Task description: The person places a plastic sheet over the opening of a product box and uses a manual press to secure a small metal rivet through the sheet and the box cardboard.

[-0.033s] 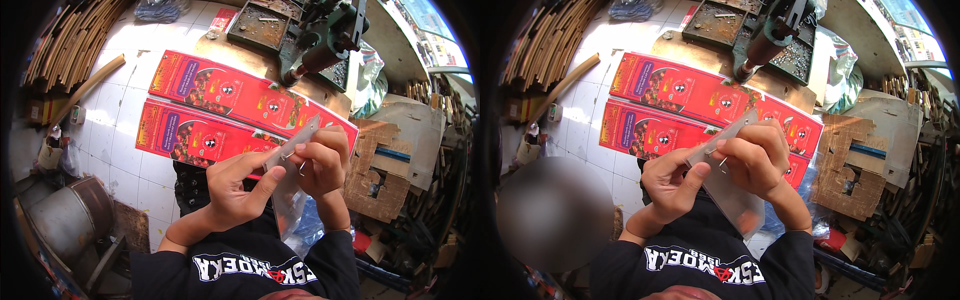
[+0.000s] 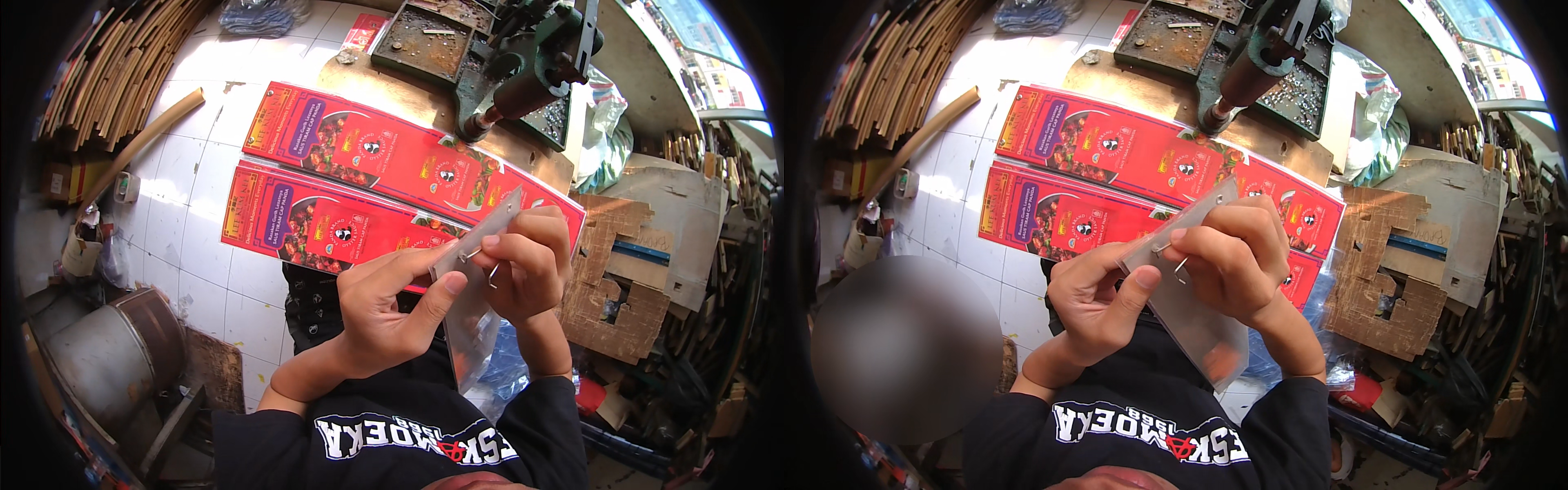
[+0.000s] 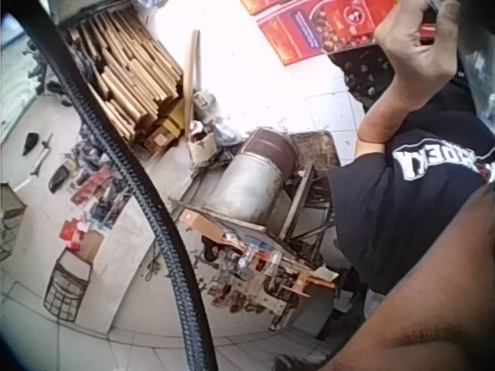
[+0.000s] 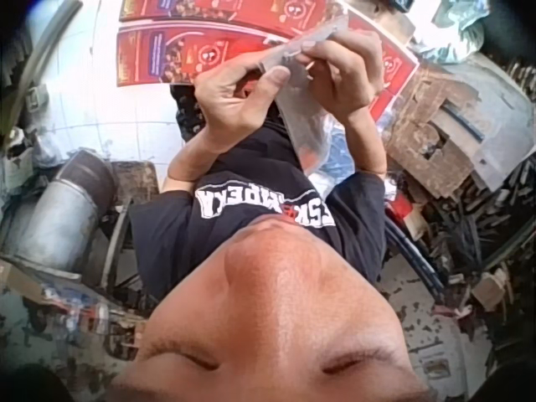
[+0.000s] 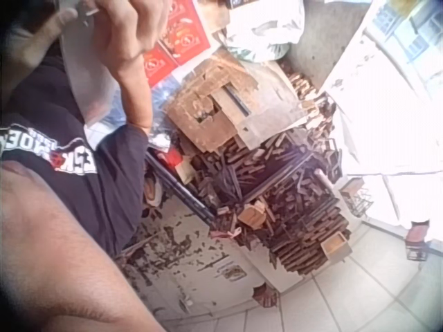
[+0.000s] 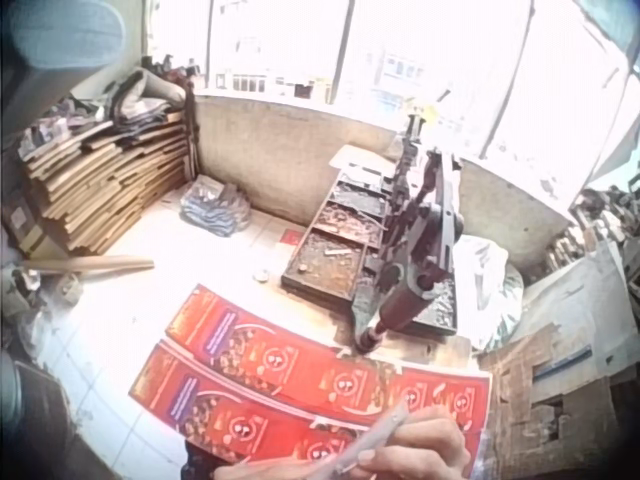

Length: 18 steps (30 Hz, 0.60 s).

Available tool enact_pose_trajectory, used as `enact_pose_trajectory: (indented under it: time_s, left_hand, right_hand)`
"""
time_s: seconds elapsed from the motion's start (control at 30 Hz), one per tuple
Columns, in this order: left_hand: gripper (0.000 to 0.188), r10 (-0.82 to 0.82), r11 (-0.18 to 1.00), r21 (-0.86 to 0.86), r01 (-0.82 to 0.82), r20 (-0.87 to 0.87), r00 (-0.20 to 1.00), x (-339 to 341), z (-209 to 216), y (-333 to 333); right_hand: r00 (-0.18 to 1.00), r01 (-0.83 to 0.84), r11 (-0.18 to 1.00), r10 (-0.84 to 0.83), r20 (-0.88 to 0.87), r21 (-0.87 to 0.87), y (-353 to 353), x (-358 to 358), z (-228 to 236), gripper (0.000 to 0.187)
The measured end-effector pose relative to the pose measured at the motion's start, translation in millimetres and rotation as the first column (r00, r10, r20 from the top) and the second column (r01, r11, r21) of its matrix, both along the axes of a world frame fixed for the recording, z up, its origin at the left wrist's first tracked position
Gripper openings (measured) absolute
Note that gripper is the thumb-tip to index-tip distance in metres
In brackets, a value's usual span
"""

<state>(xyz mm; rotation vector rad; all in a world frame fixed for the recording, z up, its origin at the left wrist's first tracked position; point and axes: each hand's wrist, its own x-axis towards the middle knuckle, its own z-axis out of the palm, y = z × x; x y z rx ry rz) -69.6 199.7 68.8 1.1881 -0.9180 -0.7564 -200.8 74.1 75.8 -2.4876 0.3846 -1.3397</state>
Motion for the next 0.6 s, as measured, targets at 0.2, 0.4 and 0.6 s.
enact_pose_trajectory:
  time_s: [0.2,0.4,0.6]
  left_hand:
    - [0.028,0.003,1.0,-0.005,-0.003,0.046,0.999,1.1,1.0,0.6]
    - [0.029,0.013,1.0,-0.015,-0.012,0.062,0.998,0.5,1.3,1.5]
    - [0.029,0.016,1.0,-0.014,-0.015,0.058,0.998,-1.1,0.1,2.7]
  right_hand:
    - [1.0,0.016,0.998,-0.015,0.011,-0.058,1.1,0.0,-2.2,0.032]
    - [0.999,0.055,0.994,-0.054,0.01,-0.1,6.3,-3.7,-3.5,0.033]
    - [0.998,0.065,0.994,-0.063,0.026,-0.082,7.9,-2.8,-2.3,0.032]
